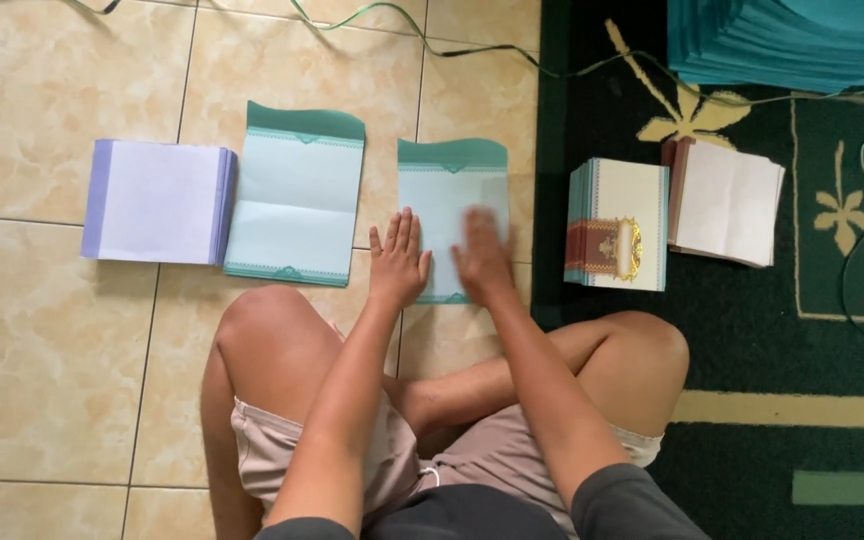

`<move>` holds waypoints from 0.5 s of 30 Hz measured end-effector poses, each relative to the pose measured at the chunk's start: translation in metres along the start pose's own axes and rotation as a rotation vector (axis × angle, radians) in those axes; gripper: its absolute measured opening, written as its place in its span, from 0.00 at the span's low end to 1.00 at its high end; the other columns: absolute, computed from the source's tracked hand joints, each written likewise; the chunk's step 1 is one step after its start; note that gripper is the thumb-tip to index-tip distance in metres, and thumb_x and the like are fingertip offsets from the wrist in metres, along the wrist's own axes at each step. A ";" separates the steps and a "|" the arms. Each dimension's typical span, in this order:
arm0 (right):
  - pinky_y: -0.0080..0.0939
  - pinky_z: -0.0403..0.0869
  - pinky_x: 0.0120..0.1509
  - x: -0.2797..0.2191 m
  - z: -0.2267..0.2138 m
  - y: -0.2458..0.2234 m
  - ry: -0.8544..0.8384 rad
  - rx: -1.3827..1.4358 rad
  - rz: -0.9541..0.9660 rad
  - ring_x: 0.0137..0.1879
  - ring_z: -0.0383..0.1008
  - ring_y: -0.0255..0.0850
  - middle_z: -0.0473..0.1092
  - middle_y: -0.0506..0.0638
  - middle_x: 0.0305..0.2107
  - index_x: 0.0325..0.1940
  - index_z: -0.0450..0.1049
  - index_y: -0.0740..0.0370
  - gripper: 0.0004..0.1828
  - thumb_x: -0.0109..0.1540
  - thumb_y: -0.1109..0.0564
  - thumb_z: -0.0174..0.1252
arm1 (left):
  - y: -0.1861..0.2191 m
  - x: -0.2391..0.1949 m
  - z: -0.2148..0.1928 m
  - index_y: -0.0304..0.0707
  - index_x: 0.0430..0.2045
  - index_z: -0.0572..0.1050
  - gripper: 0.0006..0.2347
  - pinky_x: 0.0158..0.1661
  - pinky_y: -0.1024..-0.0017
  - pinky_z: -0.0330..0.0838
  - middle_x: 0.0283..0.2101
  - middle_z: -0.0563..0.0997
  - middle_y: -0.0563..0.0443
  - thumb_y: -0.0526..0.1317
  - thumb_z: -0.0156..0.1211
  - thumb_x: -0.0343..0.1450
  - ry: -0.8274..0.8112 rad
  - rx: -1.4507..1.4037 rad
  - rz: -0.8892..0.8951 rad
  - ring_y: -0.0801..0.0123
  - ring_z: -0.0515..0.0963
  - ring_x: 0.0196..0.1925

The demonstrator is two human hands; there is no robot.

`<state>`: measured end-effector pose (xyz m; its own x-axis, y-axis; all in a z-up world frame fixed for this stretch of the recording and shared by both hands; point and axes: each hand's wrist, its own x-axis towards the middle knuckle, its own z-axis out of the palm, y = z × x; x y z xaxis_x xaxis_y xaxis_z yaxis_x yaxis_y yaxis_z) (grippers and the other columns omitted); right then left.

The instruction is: The person sits on the floor and repeatedly folds light blue book covers around stacks of white paper. They smooth the covers with their hands and place the finished items into a growing stack on the left side of the frame.

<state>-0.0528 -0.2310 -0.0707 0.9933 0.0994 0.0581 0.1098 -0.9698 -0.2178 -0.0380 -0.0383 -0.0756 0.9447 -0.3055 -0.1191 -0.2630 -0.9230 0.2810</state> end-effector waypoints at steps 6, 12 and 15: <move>0.77 0.26 0.79 0.005 -0.017 0.009 -0.120 -0.006 0.354 0.84 0.29 0.56 0.35 0.57 0.80 0.83 0.40 0.60 0.42 0.70 0.34 0.33 | 0.022 0.002 -0.017 0.36 0.75 0.51 0.32 0.74 0.42 0.26 0.80 0.46 0.42 0.55 0.37 0.76 -0.039 0.033 -0.013 0.54 0.40 0.82; 0.76 0.28 0.80 0.006 -0.032 0.003 -0.184 -0.010 0.377 0.84 0.29 0.57 0.34 0.58 0.80 0.82 0.40 0.61 0.40 0.72 0.38 0.33 | 0.048 0.013 0.031 0.44 0.75 0.51 0.30 0.76 0.48 0.33 0.80 0.48 0.51 0.52 0.40 0.76 -0.041 0.004 0.412 0.61 0.43 0.82; 0.76 0.25 0.80 0.008 -0.028 0.005 -0.198 0.027 0.379 0.84 0.25 0.57 0.30 0.57 0.80 0.83 0.37 0.61 0.42 0.71 0.35 0.30 | 0.035 0.012 0.008 0.48 0.75 0.53 0.31 0.74 0.41 0.33 0.80 0.50 0.50 0.59 0.40 0.76 -0.050 0.033 0.315 0.61 0.44 0.82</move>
<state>-0.0454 -0.2410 -0.0444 0.9507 -0.2200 -0.2186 -0.2665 -0.9400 -0.2129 -0.0376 -0.0756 -0.0749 0.8054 -0.5876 -0.0779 -0.5479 -0.7881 0.2807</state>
